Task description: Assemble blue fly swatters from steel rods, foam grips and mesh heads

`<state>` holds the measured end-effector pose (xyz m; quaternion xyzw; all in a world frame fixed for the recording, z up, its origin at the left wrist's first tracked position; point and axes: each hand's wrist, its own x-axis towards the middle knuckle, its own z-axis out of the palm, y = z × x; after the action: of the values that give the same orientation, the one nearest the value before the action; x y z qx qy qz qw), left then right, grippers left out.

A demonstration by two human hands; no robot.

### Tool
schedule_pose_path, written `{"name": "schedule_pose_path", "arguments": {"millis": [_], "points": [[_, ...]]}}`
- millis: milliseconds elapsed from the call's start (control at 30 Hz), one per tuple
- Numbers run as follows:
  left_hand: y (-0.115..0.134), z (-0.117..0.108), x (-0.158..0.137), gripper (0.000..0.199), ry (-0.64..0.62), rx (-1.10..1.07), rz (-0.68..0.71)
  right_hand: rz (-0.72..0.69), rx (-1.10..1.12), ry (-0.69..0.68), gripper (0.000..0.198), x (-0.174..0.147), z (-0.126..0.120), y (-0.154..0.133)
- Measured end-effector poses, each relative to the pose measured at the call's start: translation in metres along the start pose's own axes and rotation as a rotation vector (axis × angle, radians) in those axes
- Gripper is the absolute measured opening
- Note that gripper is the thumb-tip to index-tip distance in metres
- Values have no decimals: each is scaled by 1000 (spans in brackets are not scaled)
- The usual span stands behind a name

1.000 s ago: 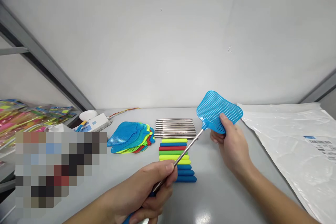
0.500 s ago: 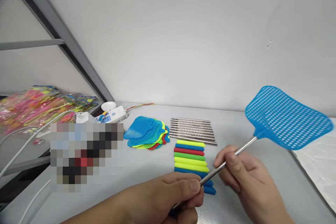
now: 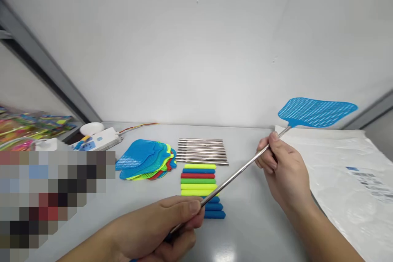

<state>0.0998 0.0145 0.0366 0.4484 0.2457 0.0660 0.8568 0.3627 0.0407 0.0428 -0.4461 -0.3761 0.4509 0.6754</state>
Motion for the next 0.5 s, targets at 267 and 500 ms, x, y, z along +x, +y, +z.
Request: {"name": "schedule_pose_path", "arguments": {"millis": [267,500], "points": [[3,-20,-5,33,19,117,-59,-70,58,63,33,14,-5,-6],[-10,-19,2,36,62,48,-43,-64,25,-7,37,1,5,16]]}}
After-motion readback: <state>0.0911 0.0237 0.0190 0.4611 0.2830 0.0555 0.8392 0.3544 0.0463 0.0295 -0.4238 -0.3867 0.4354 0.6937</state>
